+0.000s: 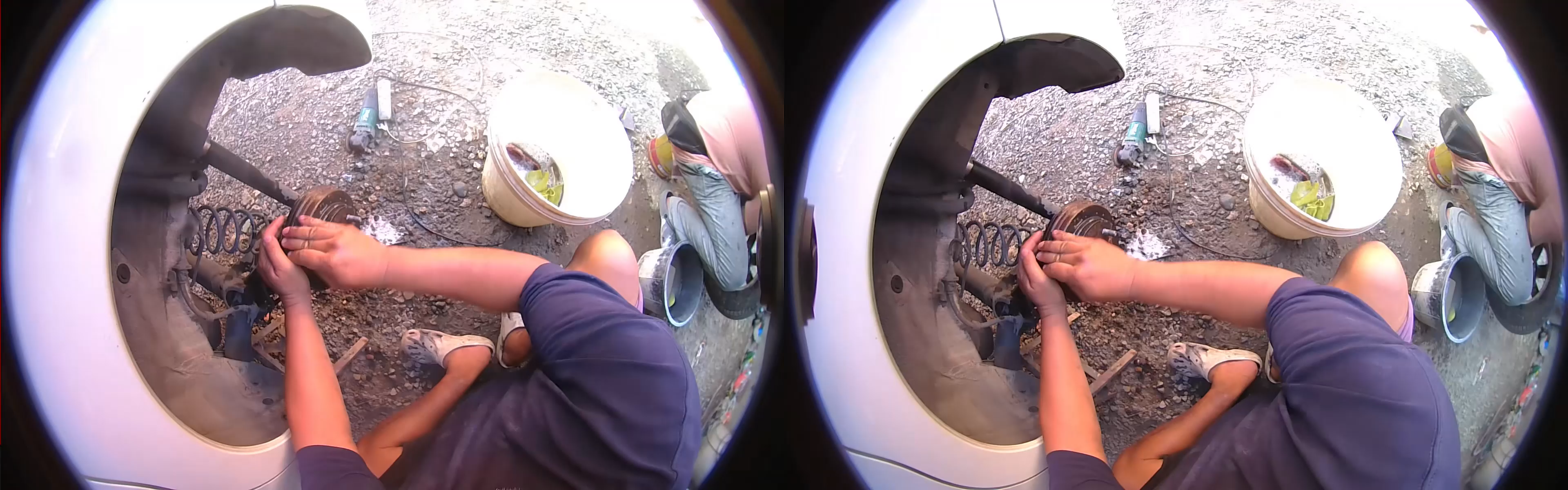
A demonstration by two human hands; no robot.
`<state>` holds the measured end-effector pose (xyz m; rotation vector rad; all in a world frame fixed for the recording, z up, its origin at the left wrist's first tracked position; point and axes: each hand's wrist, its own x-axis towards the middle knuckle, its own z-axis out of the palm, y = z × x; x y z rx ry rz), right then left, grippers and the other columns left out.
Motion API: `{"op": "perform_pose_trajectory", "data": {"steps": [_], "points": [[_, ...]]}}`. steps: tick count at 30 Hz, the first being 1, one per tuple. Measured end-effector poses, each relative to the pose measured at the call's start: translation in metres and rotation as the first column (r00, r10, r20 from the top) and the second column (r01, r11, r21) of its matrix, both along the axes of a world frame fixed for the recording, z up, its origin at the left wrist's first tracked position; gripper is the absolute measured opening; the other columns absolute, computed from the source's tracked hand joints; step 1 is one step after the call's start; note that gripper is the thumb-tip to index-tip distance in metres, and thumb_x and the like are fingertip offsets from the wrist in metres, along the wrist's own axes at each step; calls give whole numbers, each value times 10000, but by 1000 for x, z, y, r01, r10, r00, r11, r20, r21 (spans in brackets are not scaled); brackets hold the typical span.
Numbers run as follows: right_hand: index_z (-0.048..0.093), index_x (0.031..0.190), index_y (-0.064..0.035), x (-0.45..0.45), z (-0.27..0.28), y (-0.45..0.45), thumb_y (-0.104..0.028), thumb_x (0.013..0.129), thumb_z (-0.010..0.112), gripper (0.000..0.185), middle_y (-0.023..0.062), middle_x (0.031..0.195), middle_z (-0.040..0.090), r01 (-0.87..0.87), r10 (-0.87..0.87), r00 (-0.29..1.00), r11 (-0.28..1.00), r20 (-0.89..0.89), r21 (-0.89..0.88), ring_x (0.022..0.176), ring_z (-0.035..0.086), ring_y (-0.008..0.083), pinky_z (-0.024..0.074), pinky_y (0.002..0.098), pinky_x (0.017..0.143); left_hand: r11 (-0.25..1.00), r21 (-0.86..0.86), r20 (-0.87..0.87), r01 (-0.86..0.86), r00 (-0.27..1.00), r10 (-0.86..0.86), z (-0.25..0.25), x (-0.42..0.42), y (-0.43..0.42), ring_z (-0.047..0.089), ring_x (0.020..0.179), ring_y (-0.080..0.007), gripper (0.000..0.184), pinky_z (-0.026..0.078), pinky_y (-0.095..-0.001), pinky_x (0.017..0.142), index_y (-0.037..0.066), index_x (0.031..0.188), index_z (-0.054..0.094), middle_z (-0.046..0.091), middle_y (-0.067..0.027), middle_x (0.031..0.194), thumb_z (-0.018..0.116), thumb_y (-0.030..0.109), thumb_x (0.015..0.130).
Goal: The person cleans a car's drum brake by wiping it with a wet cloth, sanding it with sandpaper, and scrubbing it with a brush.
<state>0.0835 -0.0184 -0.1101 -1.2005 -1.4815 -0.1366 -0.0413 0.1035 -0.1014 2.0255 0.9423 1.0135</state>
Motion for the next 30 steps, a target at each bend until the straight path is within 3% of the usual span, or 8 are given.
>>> {"op": "perform_pose_trajectory", "data": {"steps": [7, 9, 10, 15, 17, 21, 25, 30], "points": [[805, 1225, -39, 60, -88, 23, -96, 1107, 574, 265, 174, 1090, 821, -28, -298, 660, 908, -689, -419, 963, 782, 268, 607, 387, 911, 986, 161, -113, 41, 993, -23, 3, -1, -1, 725, 1180, -330, 570, 527, -436, 1073, -41, 1254, 775, 794, -183, 1238, 361, 346, 1194], [772, 1251, 9, 45, -112, 19, -137, 1132, 575, 272, 103, 1080, 806, -296, -203, -124, 942, -971, -159, 966, 741, 203, 587, 371, 923, 989, 141, -96, 48, 995, -34, 2, -2, -3, 731, 1175, -334, 568, 531, -441, 1060, -36, 1247, 781, 796, -184, 1239, 359, 340, 1191], [772, 1251, 9, 41, -116, 20, -137, 1132, 575, 272, 103, 1080, 806, -296, -207, -134, 942, -969, -161, 966, 741, 203, 587, 371, 923, 988, 149, -112, 44, 993, -28, 2, -3, -4, 732, 1170, -330, 568, 531, -437, 1060, -31, 1248, 782, 797, -182, 1235, 359, 344, 1191], [794, 1164, -9, 26, -41, 10, -72, 1027, 646, 212, 142, 1084, 810, 115, -254, 662, 964, -706, -239, 1044, 768, 333, 599, 403, 1009, 990, 135, -116, 31, 993, -15, 0, -2, -3, 735, 1153, -317, 572, 535, -428, 1051, -23, 1249, 784, 800, -177, 1234, 358, 355, 1193], [779, 1138, -36, 17, -4, -2, -59, 940, 702, 214, 132, 1198, 786, 33, -36, 981, 999, -189, -22, 1206, 726, 366, 551, 455, 1137, 995, 100, -120, 18, 993, -6, 2, 0, -3, 735, 1142, -312, 575, 540, -424, 1044, -24, 1248, 783, 800, -177, 1232, 355, 357, 1193], [758, 1150, -52, 33, -1, 9, -31, 857, 708, 297, 132, 1264, 747, -177, 178, 984, 982, -1, 72, 1277, 691, 355, 513, 495, 1190, 989, 145, -68, 28, 998, -19, -4, -2, 3, 757, 1103, -350, 526, 562, -443, 991, -11, 1215, 794, 813, -184, 1172, 391, 326, 1181], [809, 1146, -76, 75, -47, 24, 52, 840, 701, 349, 152, 1164, 739, 118, -189, 910, 971, -369, -208, 1130, 702, 372, 588, 476, 999, 980, 198, -88, 5, 996, 13, -1, -3, -2, 755, 1117, -374, 500, 561, -452, 996, -11, 1211, 788, 809, -192, 1190, 393, 295, 1179], [808, 1083, -96, 27, 0, 8, 10, 803, 752, 304, 95, 1125, 758, -29, 29, 999, 1000, 25, -1, 1124, 702, 321, 592, 436, 961, 984, 180, -61, 2, 998, 9, -4, -6, 0, 757, 1122, -371, 496, 563, -451, 1002, -12, 1206, 787, 807, -197, 1193, 391, 287, 1182]]}}
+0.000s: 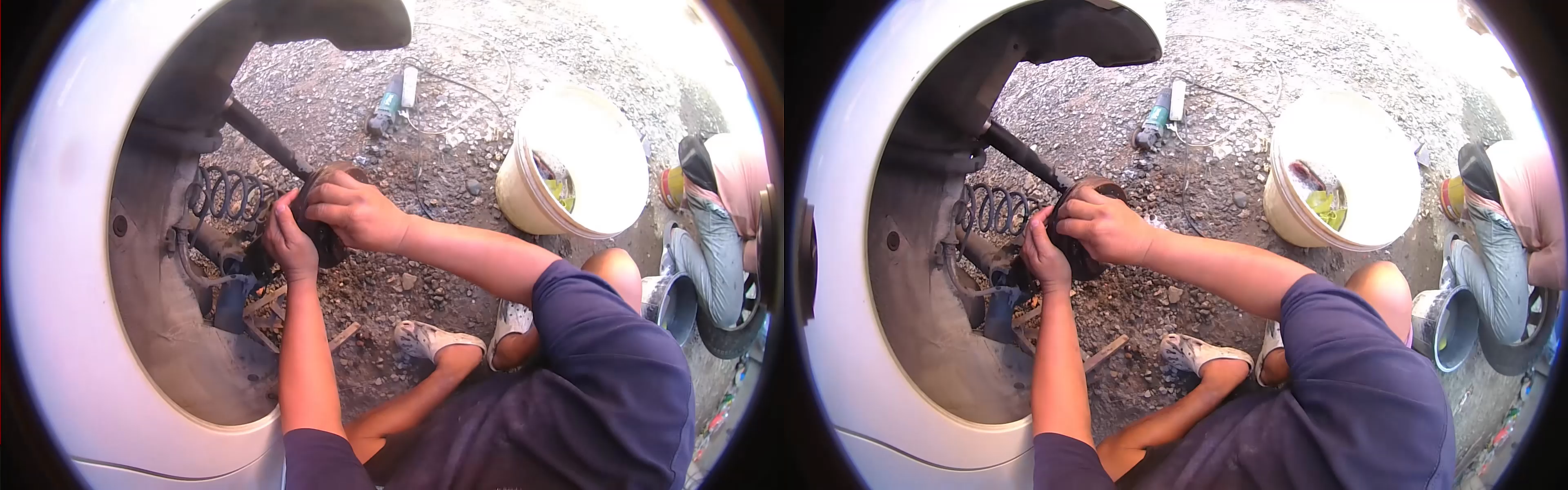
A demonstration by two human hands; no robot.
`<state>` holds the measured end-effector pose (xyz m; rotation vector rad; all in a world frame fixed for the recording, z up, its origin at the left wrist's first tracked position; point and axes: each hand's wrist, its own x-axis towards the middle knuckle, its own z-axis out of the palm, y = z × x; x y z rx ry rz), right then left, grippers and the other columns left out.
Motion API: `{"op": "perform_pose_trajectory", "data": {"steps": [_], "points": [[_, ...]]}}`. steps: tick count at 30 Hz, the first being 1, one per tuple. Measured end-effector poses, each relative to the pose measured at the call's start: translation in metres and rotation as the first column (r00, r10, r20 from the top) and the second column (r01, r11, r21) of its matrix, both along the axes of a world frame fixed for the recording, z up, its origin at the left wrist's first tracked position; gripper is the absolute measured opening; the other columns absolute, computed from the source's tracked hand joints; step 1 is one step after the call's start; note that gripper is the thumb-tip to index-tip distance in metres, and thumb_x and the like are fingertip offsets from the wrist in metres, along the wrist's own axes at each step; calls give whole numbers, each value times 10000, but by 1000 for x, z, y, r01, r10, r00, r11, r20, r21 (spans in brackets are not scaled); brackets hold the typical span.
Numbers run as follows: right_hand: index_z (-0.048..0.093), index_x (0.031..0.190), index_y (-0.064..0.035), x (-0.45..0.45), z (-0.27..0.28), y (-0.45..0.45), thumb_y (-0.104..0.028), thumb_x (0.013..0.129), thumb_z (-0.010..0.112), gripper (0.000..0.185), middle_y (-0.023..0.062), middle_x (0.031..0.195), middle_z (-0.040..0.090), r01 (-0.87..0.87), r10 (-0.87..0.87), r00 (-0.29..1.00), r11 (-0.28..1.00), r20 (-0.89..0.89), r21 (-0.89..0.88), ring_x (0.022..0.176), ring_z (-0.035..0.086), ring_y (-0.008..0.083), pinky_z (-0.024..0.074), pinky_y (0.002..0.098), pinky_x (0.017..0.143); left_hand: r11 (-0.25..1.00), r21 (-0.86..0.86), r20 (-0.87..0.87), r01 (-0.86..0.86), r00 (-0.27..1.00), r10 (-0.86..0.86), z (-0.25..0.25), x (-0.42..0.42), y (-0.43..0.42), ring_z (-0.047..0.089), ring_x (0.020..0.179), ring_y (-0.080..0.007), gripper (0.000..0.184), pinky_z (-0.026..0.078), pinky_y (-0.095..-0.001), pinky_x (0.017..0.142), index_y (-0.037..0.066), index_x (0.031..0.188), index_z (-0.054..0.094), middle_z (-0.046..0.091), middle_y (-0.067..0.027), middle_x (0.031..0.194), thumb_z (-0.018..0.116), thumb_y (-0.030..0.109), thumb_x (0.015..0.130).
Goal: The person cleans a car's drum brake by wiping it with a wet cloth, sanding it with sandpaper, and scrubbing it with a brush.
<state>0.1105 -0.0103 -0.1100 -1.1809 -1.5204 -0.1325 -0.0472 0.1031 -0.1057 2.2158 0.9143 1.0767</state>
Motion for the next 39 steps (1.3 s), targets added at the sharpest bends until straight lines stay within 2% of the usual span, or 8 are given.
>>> {"op": "perform_pose_trajectory", "data": {"steps": [11, 13, 17, 21, 27, 31, 37, 39], "points": [[769, 987, -96, 4, 2, 12, -79, 787, 714, 208, 76, 1009, 715, 100, -98, 995, 988, -27, 122, 977, 686, 339, 582, 469, 940, 1000, -1, -4, -17, 1000, 17, 2, 0, 0, 755, 1110, -316, 524, 567, -428, 997, -9, 1228, 787, 805, -175, 1195, 377, 315, 1195], [770, 976, -88, 18, -6, 14, -65, 791, 721, 193, 105, 1041, 730, 241, -300, 929, 936, -219, -258, 1000, 690, 362, 594, 480, 914, 999, 10, 23, -33, 999, 33, -2, -1, 3, 761, 1097, -333, 509, 571, -437, 983, -2, 1211, 792, 810, -180, 1182, 392, 312, 1186], [740, 944, -75, -17, 8, 8, -121, 719, 740, 229, 70, 978, 680, 18, -27, 986, 998, 162, 58, 967, 668, 320, 577, 462, 916, 998, -55, 29, -26, 999, 28, 4, 2, -4, 766, 1085, -363, 495, 571, -447, 973, -2, 1184, 800, 816, -183, 1160, 403, 293, 1175], [773, 989, -95, 11, -8, 15, -49, 783, 744, 213, 91, 1018, 736, 252, -278, 950, 951, -139, -181, 960, 706, 339, 606, 441, 838, 999, 20, 34, -33, 999, 32, 0, 1, 1, 767, 1070, -345, 491, 572, -443, 970, 7, 1183, 801, 817, -174, 1156, 411, 305, 1177], [770, 1059, -103, 3, -5, 14, -68, 753, 760, 309, 86, 1023, 717, -28, 21, 997, 996, 76, 85, 987, 700, 337, 593, 452, 894, 996, -86, 40, -28, 999, 31, 1, 3, -2, 761, 1100, -356, 500, 564, -438, 991, -10, 1185, 794, 810, -191, 1167, 398, 295, 1183], [795, 978, -122, 24, -27, 18, -84, 829, 732, 167, 74, 1029, 754, 376, -451, 875, 861, -174, -342, 1035, 711, 343, 604, 453, 899, 999, -13, 44, -30, 999, 30, -1, 4, 2, 761, 1108, -343, 497, 562, -438, 999, -7, 1194, 790, 810, -189, 1181, 400, 301, 1185], [786, 1060, -122, -8, -3, 4, -47, 813, 730, 263, 81, 1008, 746, 23, -21, 999, 997, -26, 72, 994, 726, 341, 614, 442, 848, 996, -85, 27, -29, 999, 31, 3, 5, -3, 755, 1076, -335, 504, 564, -433, 974, -14, 1188, 787, 812, -169, 1166, 401, 311, 1187], [799, 1036, -93, 18, -7, 10, -38, 859, 714, 204, 139, 950, 756, 214, -249, 968, 899, -42, -383, 982, 751, 362, 615, 459, 842, 998, -63, 0, -28, 1000, 28, 5, 5, -4, 739, 1100, -323, 515, 551, -423, 1008, -23, 1204, 779, 800, -173, 1187, 394, 318, 1188]]}}
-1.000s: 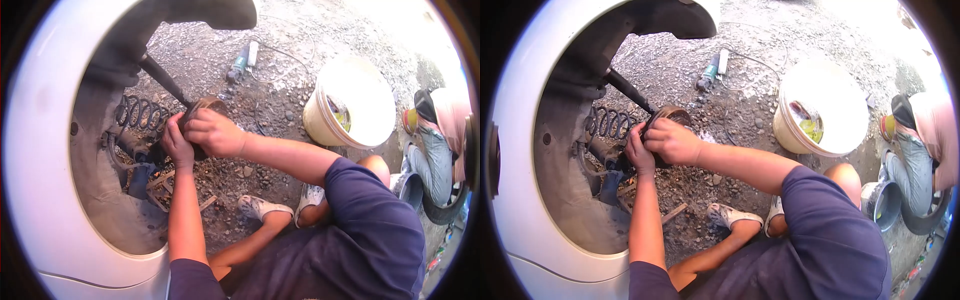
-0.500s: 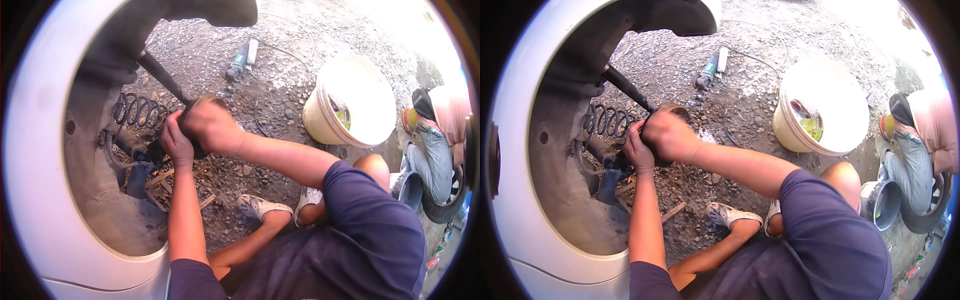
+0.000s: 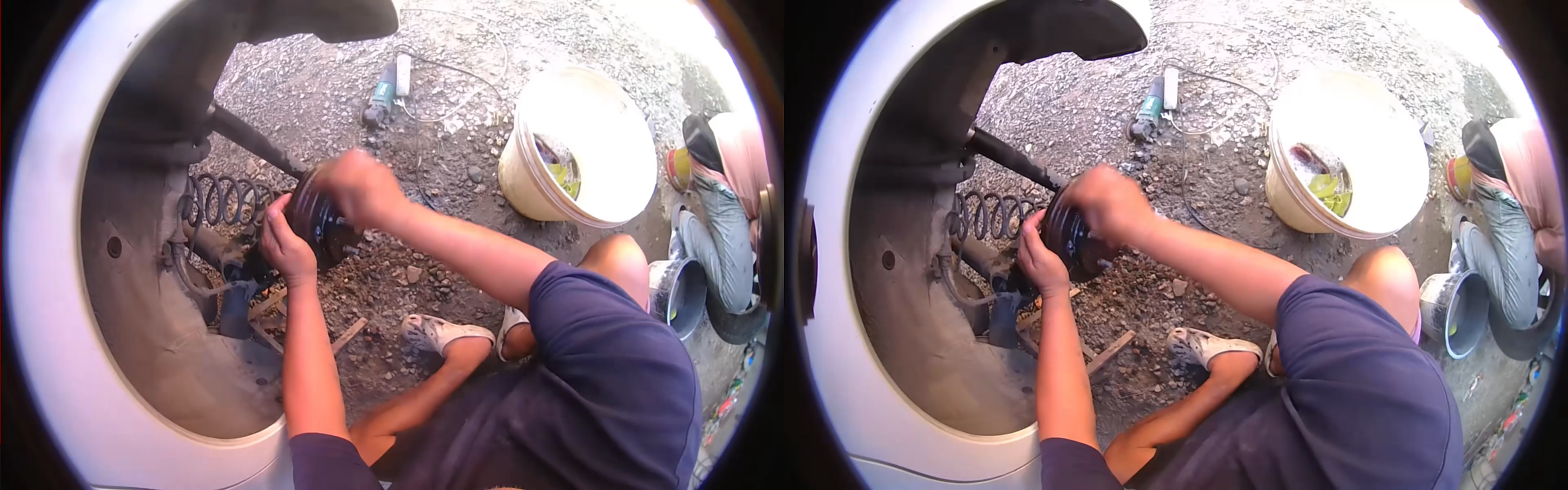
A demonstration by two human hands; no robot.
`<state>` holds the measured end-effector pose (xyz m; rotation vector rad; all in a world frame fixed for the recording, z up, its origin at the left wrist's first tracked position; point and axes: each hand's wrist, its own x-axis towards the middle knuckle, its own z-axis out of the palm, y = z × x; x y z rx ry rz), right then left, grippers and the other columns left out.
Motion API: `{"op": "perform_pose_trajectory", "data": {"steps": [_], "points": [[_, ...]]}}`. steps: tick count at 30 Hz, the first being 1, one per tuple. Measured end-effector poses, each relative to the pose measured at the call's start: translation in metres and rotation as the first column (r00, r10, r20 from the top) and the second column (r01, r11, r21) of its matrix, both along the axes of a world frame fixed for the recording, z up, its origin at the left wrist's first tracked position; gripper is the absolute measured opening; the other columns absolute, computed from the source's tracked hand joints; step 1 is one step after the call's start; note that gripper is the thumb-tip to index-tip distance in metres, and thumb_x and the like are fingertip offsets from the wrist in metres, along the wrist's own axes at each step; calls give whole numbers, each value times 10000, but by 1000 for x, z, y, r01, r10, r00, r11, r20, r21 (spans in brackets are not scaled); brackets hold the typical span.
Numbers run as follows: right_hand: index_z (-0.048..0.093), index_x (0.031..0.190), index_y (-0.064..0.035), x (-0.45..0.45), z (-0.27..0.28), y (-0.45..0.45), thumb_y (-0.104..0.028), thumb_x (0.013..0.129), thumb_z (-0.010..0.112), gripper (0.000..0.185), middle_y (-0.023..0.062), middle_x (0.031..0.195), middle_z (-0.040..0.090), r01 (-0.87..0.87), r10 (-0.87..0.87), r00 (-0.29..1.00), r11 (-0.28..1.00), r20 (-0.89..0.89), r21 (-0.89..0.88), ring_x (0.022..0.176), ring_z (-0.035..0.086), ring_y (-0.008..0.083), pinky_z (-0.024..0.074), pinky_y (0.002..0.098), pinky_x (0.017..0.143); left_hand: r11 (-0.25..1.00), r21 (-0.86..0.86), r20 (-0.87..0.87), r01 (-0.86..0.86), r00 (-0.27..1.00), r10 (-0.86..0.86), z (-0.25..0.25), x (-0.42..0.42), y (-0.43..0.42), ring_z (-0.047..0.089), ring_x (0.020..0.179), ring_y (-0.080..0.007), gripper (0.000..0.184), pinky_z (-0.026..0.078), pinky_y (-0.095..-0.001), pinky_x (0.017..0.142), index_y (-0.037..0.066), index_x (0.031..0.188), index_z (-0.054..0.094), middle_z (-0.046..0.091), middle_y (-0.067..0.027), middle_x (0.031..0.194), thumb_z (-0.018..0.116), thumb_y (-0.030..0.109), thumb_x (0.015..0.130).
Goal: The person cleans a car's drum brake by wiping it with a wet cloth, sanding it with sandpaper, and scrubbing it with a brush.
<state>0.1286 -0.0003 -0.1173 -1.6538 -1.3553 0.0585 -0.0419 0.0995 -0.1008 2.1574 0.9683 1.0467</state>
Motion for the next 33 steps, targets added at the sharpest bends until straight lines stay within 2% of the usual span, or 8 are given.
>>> {"op": "perform_pose_trajectory", "data": {"steps": [2, 8, 12, 19, 22, 26, 30, 33], "points": [[819, 1019, -109, 21, -62, 18, -54, 916, 673, 187, 145, 971, 760, 220, -141, 872, 968, -470, 118, 983, 741, 377, 604, 485, 863, 1000, 15, -24, 4, 1000, -3, 0, -2, -5, 722, 1124, -312, 526, 538, -412, 1042, -32, 1221, 772, 789, -176, 1208, 386, 324, 1189], [791, 1038, -126, -16, 2, 0, -28, 777, 733, 285, 68, 979, 737, -153, 133, 988, 895, 77, 420, 957, 719, 332, 620, 451, 849, 999, -37, 13, -2, 1000, 2, -2, 3, -5, 743, 1090, -329, 513, 558, -426, 997, -35, 1227, 776, 799, -188, 1187, 387, 297, 1193], [821, 1064, -115, 8, -28, 8, -3, 851, 700, 269, 119, 961, 759, 100, -50, 982, 955, -180, 278, 970, 736, 366, 616, 450, 871, 1000, -7, -32, -5, 999, 5, -4, 1, -1, 742, 1084, -315, 525, 557, -422, 990, -35, 1233, 775, 802, -176, 1179, 386, 315, 1193], [825, 1108, -20, 8, -101, 21, -86, 1058, 647, 196, 87, 973, 818, 218, -202, 158, 962, -967, -165, 877, 735, 178, 596, 372, 830, 998, -60, -31, -10, 999, 8, -4, 1, -5, 742, 1065, -303, 548, 561, -418, 977, -39, 1227, 773, 800, -177, 1161, 388, 350, 1194], [833, 1098, -25, 16, -84, 17, -82, 1047, 653, 195, 97, 976, 826, 116, -308, 218, 950, -926, -288, 878, 745, 178, 597, 377, 836, 1000, -25, -38, -6, 999, 5, -3, 4, -1, 741, 1060, -303, 552, 561, -417, 974, -36, 1237, 770, 798, -174, 1153, 380, 352, 1195], [828, 965, -102, -2, -9, 10, -49, 839, 680, 201, 106, 961, 779, 90, -11, 960, 959, -279, 269, 971, 735, 372, 615, 477, 853, 999, -33, -32, -6, 999, 5, -6, 1, -2, 732, 1066, -285, 554, 559, -424, 983, -37, 1238, 767, 793, -165, 1166, 374, 353, 1197], [827, 1000, -144, 6, -18, 0, -109, 856, 711, 188, 64, 963, 758, -28, 109, 979, 908, -172, 417, 966, 728, 342, 619, 473, 839, 997, -76, 11, 5, 1000, -4, -9, 2, 0, 718, 1082, -272, 563, 557, -426, 992, -52, 1249, 758, 781, -163, 1191, 390, 372, 1195], [829, 1051, -61, 27, -113, 16, -112, 995, 652, 193, 136, 1027, 828, 128, -72, 552, 992, -831, -1, 913, 791, 297, 616, 423, 852, 997, -78, -51, -16, 999, 12, -3, 1, -4, 688, 1162, -263, 557, 525, -412, 1068, -62, 1287, 737, 755, -157, 1254, 376, 352, 1187]]}}
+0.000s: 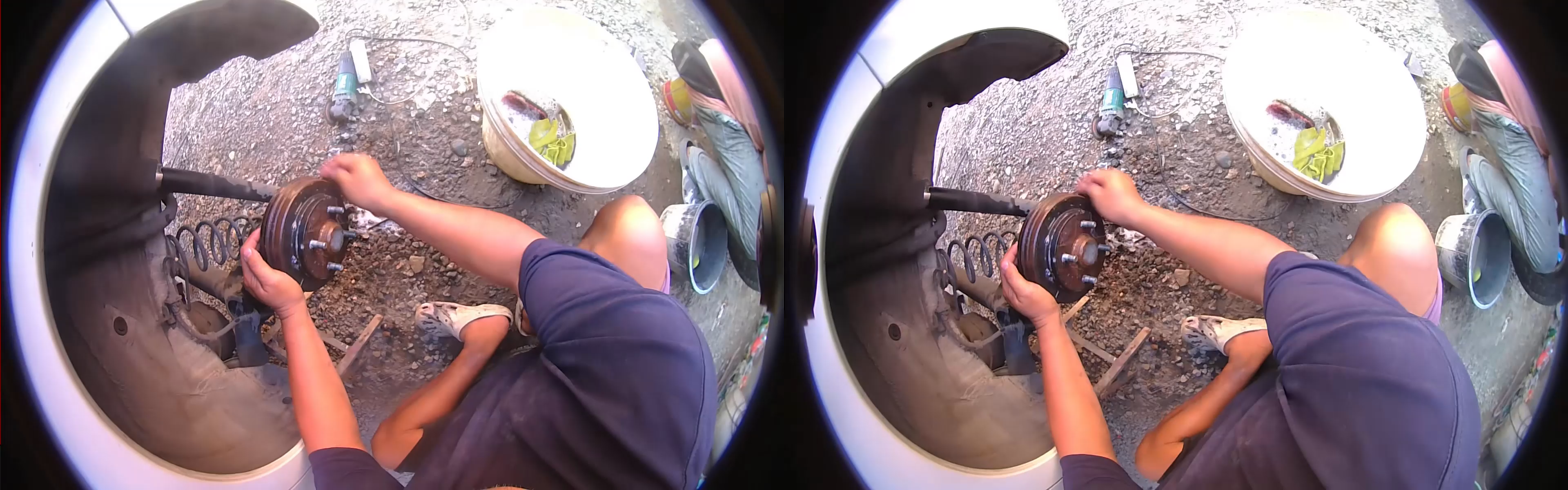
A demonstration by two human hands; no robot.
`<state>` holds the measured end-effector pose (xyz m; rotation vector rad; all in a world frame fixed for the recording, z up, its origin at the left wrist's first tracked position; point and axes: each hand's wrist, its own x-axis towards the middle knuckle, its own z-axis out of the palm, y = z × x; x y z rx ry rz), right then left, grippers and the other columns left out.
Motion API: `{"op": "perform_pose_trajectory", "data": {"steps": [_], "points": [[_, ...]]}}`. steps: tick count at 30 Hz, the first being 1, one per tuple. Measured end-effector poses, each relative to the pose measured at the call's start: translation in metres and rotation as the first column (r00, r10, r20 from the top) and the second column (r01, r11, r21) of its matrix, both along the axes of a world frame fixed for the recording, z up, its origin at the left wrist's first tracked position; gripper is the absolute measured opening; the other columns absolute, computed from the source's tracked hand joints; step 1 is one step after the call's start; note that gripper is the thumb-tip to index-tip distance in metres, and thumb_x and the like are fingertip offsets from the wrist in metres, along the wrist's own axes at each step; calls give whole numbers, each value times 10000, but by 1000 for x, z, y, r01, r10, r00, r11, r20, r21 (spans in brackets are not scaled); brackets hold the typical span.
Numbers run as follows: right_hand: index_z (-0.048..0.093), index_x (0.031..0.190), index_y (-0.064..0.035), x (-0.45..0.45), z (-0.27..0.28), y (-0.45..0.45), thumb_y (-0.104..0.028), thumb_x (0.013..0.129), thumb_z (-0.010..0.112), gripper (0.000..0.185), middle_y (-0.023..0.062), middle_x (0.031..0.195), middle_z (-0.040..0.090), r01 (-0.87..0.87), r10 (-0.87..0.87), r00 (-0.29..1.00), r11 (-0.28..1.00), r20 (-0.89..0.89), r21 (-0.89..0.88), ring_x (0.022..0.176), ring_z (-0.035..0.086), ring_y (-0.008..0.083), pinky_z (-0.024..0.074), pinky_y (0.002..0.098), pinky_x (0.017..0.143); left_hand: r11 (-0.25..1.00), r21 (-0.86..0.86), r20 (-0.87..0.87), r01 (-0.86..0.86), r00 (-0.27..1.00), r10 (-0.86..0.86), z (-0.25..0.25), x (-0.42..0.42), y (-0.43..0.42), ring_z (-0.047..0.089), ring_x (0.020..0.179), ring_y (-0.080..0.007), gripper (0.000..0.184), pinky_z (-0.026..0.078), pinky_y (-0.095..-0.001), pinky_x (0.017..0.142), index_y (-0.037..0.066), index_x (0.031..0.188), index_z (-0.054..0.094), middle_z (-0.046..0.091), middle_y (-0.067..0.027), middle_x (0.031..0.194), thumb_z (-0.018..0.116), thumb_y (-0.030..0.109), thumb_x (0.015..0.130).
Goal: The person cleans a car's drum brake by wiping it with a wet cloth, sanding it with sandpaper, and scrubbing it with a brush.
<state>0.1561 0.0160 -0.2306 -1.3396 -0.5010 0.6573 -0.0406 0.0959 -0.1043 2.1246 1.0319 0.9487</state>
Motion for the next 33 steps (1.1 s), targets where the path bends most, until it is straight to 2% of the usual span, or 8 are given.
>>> {"op": "perform_pose_trajectory", "data": {"steps": [3, 7, 9, 14, 19, 23, 29, 33], "points": [[765, 1083, -11, -99, -59, -23, -81, 1018, 594, 196, 111, 997, 770, -3, 40, 505, 999, -862, 45, 888, 761, 265, 637, 485, 822, 1000, -3, 89, 1, 996, -1, -9, 0, 5, 719, 1078, -274, 560, 562, -415, 986, -59, 1242, 757, 776, -161, 1189, 391, 361, 1189], [699, 1147, 0, -137, -62, -12, -22, 1018, 536, 209, 137, 1050, 745, 74, -33, 54, 997, -998, -29, 882, 760, 310, 655, 546, 777, 998, 66, 19, -7, 1000, 6, -7, -2, 4, 721, 1072, -274, 545, 559, -418, 986, -61, 1232, 760, 780, -168, 1188, 406, 349, 1179], [741, 1031, 1, -97, -41, -12, -6, 988, 551, 195, 127, 972, 755, 142, 21, 186, 989, -982, 49, 829, 752, 285, 650, 452, 776, 998, 65, 46, -5, 999, 2, -4, 1, 3, 729, 1065, -276, 540, 560, -420, 984, -54, 1230, 764, 790, -165, 1170, 408, 349, 1182], [826, 1054, -35, -20, 25, 6, -61, 1022, 680, 152, 64, 982, 788, 147, -161, 966, 986, -202, -82, 919, 725, 174, 590, 372, 835, 1000, 21, 13, 6, 1000, -6, -2, -3, 2, 714, 1155, -283, 542, 537, -412, 1058, -66, 1264, 761, 772, -174, 1268, 405, 336, 1188], [828, 1047, -108, -34, 95, -11, -21, 867, 727, 224, 91, 915, 736, -14, -165, 695, 970, 700, 242, 967, 723, 323, 609, 419, 817, 997, 76, 60, 31, 998, -35, -11, -6, 13, 741, 1093, -334, 553, 559, -436, 992, -49, 1212, 773, 796, -196, 1178, 370, 330, 1194], [835, 1059, -154, -33, 107, -17, -32, 849, 740, 261, 74, 965, 771, -300, -129, 528, 896, 839, 327, 1001, 739, 308, 632, 445, 843, 995, -73, 178, 61, 983, -47, -7, -5, 9, 740, 1094, -283, 569, 563, -411, 1000, -53, 1224, 769, 796, -171, 1188, 364, 346, 1204], [828, 1116, -81, -10, 39, -5, -46, 1065, 627, 210, 96, 1056, 822, 71, -74, 994, 997, 77, 41, 1020, 765, 208, 611, 375, 899, 996, 90, 61, 7, 998, -12, -6, -5, 10, 750, 1082, -302, 572, 560, -421, 986, -30, 1204, 782, 805, -168, 1163, 368, 365, 1199], [737, 1278, 23, -45, -26, -6, -50, 1110, 571, 247, 116, 1188, 789, 176, -35, 680, 977, -732, 117, 1042, 746, 213, 588, 358, 953, 995, 102, 53, 1, 999, -7, -4, 0, 7, 751, 1074, -318, 555, 556, -429, 976, -8, 1192, 789, 808, -160, 1147, 377, 364, 1193]]}}
